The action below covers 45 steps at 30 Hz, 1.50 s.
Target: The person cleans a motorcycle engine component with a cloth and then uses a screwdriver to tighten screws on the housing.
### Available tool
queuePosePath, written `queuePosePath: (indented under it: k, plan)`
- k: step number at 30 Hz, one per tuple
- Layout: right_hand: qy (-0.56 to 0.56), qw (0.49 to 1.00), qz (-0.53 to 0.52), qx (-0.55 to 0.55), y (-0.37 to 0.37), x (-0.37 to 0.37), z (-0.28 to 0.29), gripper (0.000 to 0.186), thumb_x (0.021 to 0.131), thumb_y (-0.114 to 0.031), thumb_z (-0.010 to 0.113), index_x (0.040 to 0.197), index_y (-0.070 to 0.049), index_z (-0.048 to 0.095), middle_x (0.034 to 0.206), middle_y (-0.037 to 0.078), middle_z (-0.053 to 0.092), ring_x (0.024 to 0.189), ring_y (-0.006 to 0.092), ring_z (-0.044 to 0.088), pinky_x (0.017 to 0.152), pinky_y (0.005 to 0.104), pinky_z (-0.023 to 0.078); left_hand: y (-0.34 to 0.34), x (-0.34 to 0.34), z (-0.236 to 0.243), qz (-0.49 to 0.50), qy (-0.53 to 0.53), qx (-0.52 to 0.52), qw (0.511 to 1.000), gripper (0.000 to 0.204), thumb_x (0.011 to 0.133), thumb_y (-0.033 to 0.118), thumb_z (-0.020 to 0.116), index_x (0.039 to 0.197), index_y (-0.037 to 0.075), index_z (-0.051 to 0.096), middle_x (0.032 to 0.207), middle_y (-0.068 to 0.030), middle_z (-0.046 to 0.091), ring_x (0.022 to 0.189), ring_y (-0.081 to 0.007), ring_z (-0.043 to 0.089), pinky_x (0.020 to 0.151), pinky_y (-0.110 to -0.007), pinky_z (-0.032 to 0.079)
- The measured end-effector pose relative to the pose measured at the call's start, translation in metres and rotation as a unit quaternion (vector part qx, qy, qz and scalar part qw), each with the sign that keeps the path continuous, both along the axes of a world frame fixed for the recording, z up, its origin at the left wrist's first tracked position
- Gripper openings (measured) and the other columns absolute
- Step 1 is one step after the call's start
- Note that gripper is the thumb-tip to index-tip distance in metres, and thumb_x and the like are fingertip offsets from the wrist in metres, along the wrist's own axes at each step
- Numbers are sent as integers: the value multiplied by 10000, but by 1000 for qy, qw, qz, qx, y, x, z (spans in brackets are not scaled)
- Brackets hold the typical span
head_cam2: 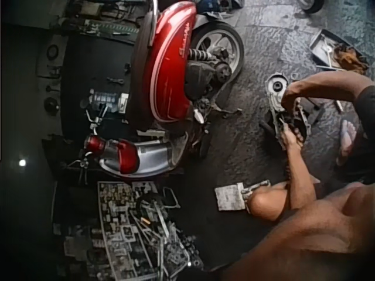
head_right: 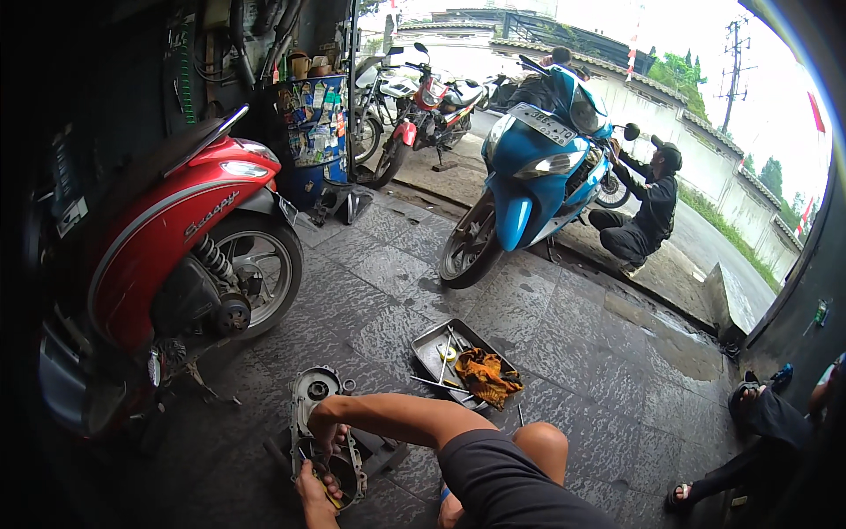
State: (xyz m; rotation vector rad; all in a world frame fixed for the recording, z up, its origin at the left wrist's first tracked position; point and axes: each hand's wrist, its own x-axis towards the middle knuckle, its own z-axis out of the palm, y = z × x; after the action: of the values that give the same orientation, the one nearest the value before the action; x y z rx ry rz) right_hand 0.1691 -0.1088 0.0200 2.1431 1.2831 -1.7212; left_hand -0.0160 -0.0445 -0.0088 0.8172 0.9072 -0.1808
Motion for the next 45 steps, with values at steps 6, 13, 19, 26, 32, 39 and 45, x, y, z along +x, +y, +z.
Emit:
queuePosePath:
  k: [6,13,19,26,32,39,45]
  plan:
    - [23,999,-44,-22,-5,-6,5,436,755,-520,654,796,-90,711,667,74,634,556,176,600,508,318,510,-2,-4,0,21,-5,14,1000,321,928,464,380,800,172,419,511,11,354,371,-126,346,340,-283,281]
    - [-51,987,-111,102,-36,-26,-9,450,776,-504,619,803,-61,691,609,65,589,507,177,573,458,328,492,-19,2,-10,109,-5,52,993,383,944,513,352,775,175,417,503,15,351,354,-123,329,319,-282,274]
    - [-96,895,-363,242,-92,-113,-34,399,883,-361,506,964,13,618,862,209,651,801,363,638,708,440,475,-25,5,-18,144,-41,41,988,411,929,544,376,748,179,424,490,10,366,343,-133,329,303,-293,276]
    - [155,677,-699,170,-75,-188,-44,207,902,-195,515,945,-36,640,683,72,617,523,175,537,434,335,425,-22,9,-6,165,-11,10,986,402,941,506,375,745,156,403,484,-9,373,324,-146,342,272,-304,282]
    - [27,902,-376,210,-98,-104,-21,414,906,-413,458,979,-34,609,663,67,552,546,174,556,418,309,472,-14,5,-9,71,-47,-24,996,378,919,531,375,793,178,424,499,10,375,372,-135,351,341,-289,302]
    - [49,980,-186,-46,-45,-36,12,426,791,-513,571,916,-119,674,671,32,584,522,174,552,456,322,491,-3,5,-17,21,0,-9,1000,405,931,509,362,782,134,403,521,-15,374,395,-158,347,371,-312,295]
    - [19,940,-292,174,-83,-75,-28,394,861,-427,525,886,-51,641,663,71,557,532,186,564,441,326,493,-25,4,-15,123,-35,31,991,358,941,482,371,794,157,399,517,-1,367,376,-134,324,341,-289,275]
